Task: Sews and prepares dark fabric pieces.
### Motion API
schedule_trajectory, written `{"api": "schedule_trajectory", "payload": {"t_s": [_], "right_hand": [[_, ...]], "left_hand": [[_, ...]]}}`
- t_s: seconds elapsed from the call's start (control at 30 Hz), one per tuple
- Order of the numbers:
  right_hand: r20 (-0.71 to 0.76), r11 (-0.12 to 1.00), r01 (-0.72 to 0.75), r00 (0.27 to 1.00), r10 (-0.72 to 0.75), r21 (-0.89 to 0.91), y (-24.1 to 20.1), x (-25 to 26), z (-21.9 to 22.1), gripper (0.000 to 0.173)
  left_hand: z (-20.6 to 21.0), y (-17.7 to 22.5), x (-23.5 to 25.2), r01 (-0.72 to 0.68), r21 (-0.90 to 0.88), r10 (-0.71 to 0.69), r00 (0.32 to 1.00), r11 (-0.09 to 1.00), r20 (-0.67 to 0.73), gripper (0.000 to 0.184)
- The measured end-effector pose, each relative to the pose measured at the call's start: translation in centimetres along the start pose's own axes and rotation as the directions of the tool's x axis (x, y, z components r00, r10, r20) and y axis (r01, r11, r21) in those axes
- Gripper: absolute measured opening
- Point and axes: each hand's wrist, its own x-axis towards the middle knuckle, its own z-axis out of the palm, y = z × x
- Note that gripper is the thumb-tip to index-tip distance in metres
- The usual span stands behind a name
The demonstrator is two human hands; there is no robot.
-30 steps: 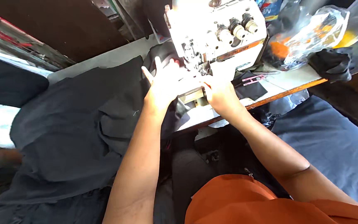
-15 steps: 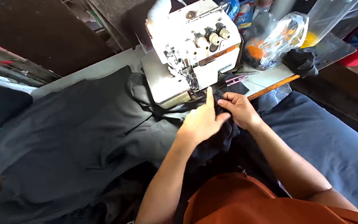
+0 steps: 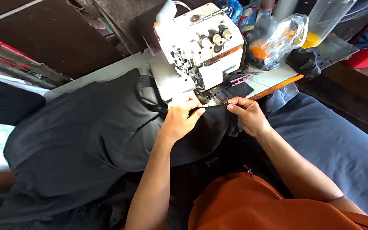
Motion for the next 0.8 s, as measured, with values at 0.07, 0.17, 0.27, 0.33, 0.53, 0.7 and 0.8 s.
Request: {"api": "schedule_trajectory", "payload": {"t_s": [0.07, 0.17, 0.27, 0.33, 0.53, 0.7, 0.8], "right_hand": [[0.014, 0.999, 0.032, 0.999, -0.031, -0.018, -0.6, -0.4, 0.2, 0.014], [-0.029, 0.993, 0.119, 0.992, -0.119, 0.01, -3.7, -0.8, -0.6, 0.02], [-0.183, 0.957, 0.29, 0.942, -0.281, 0.024, -10.5, -0.7, -3.2, 0.025], [-0.258, 0.894, 0.443, 0.858, -0.444, -0.066, -14.7, 0.2, -5.5, 0.026], [-0.397, 0.792, 0.518, 0.686, -0.61, -0.322, -21.0, 5.1, -8.5, 0.019], [-0.334, 0.813, 0.329, 0.788, -0.516, -0.481, -19.4, 6.6, -8.4, 0.013], [-0.375, 0.853, 0.236, 0.82, -0.432, -0.465, -18.0, 7.1, -8.1, 0.011]], "left_hand": [[-0.9, -0.2, -0.8, -0.008, -0.017, 0.009, 0.999, 1.0, 0.05, 0.02], [-2.8, -1.5, -2.6, 0.037, 0.098, -0.051, 0.987, 0.994, 0.15, 0.025], [-7.1, -2.5, -4.5, 0.253, 0.35, -0.342, 0.913, 0.902, 0.221, 0.021], [-10.5, -3.2, -5.4, 0.374, 0.484, -0.506, 0.845, 0.791, 0.175, 0.013], [-20.6, -4.8, -11.2, 0.547, 0.231, -0.504, 0.835, 0.805, -0.22, 0.012], [-22.2, -2.2, -14.6, 0.418, -0.516, -0.62, 0.718, 0.748, -0.317, 0.039], [-21.5, -6.6, -17.7, 0.258, -0.75, -0.681, 0.655, 0.609, -0.327, 0.041]]}}
